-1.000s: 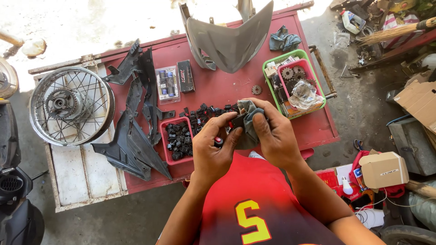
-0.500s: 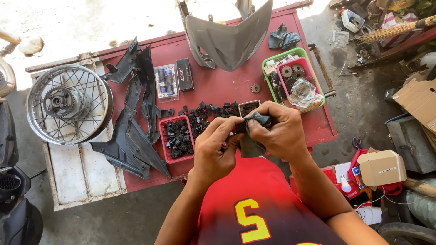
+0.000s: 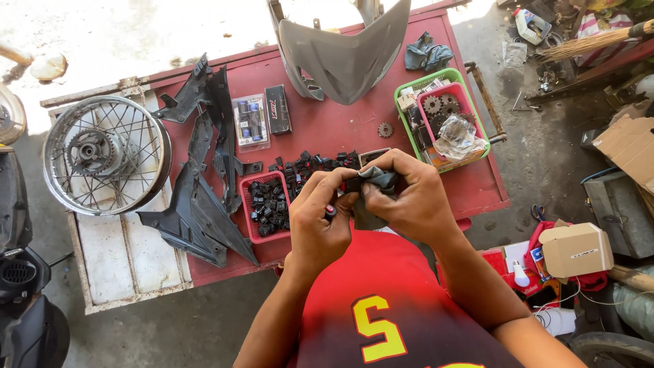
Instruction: The person picks up small black switches from a red basket and wipes them with a grey cloth. They handle the switches one by one, wiping different sides before placing them into a white box on the table.
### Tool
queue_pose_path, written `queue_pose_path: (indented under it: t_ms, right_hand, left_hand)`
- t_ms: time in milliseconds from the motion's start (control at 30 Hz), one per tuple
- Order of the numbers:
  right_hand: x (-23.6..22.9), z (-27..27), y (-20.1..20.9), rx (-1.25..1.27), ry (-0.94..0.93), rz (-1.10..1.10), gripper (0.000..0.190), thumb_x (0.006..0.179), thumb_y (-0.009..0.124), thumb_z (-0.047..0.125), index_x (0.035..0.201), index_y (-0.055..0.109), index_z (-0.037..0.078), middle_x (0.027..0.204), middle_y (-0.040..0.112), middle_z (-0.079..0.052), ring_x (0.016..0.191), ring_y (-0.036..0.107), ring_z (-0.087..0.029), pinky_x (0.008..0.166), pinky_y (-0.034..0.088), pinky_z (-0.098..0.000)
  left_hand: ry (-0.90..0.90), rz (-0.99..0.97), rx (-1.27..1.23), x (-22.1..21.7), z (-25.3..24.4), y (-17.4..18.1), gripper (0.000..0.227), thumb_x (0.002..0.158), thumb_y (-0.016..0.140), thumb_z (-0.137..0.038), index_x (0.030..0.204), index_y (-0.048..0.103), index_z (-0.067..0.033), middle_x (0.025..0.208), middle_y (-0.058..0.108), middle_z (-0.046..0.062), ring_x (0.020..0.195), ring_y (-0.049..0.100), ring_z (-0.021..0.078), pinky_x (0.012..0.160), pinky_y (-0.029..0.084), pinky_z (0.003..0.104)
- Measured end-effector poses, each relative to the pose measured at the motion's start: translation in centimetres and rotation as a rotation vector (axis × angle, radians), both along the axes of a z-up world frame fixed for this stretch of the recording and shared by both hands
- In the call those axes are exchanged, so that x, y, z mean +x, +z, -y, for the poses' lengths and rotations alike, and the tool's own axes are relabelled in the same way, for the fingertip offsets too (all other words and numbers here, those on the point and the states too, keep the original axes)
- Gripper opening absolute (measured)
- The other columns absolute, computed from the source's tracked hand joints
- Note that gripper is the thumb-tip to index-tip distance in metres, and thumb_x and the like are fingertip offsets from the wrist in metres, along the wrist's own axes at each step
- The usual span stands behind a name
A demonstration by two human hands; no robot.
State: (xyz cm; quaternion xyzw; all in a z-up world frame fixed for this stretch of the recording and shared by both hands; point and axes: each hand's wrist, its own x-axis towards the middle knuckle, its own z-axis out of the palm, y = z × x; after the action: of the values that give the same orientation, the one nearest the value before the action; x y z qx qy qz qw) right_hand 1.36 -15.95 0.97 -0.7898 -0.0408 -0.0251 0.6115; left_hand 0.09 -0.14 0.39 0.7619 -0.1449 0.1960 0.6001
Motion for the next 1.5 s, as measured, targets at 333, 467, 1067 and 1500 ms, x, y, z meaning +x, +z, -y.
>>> queue_pose_path:
  t_ms: [333, 467, 1067, 1500]
  right_hand:
    - [-1.0, 0.8, -0.2, 0.183, -0.159, -0.068, 0.016, 0.091, 0.062, 0.012, 0.095, 0.076, 0.005, 0.067, 0.061, -0.004, 0.065, 0.050, -0.008, 0.052, 0.044, -0.0231]
    - [-1.5, 2.0, 0.2, 0.256, -0.143, -0.031, 0.018, 0.093, 0.062, 0.011, 0.100, 0.075, 0.001, 0.075, 0.067, -0.010, 0.069, 0.053, -0.007, 0.056, 0.046, -0.0221]
    - [-1.4, 2.0, 0.2, 0.158, 0.032, 0.195, 0.008, 0.091, 0.073, 0.000, 0.099, 0.074, -0.003, 0.089, 0.070, -0.015, 0.079, 0.061, -0.014, 0.068, 0.050, -0.0282]
    - [-2.1, 1.3, -1.6, 0.232, 0.152, 0.113, 0.019, 0.086, 0.076, -0.003, 0.105, 0.075, -0.004, 0.091, 0.070, -0.015, 0.083, 0.063, -0.016, 0.073, 0.051, -0.0303]
  left_hand:
    - [-0.212, -0.251, -0.375, -1.1, 0.0, -0.2, 0.021, 0.098, 0.068, -0.005, 0.118, 0.070, 0.0002, 0.090, 0.066, 0.012, 0.060, 0.062, 0.0151, 0.062, 0.056, 0.030]
    - [-0.278, -0.338, -0.532, -1.3, -0.1, -1.7, 0.025, 0.097, 0.067, 0.002, 0.121, 0.066, 0.0061, 0.091, 0.063, 0.013, 0.056, 0.060, 0.0133, 0.057, 0.053, 0.028]
    - [-0.117, -0.178, -0.325, -0.8, -0.3, 0.4, 0.020, 0.094, 0.074, -0.007, 0.113, 0.073, -0.0006, 0.099, 0.068, 0.013, 0.054, 0.054, 0.0111, 0.053, 0.047, 0.027]
    - [-0.039, -0.019, -0.259, -1.1, 1.1, 0.0, 0.020, 0.090, 0.081, -0.011, 0.107, 0.074, -0.0034, 0.104, 0.068, 0.015, 0.089, 0.071, 0.0263, 0.077, 0.056, 0.033]
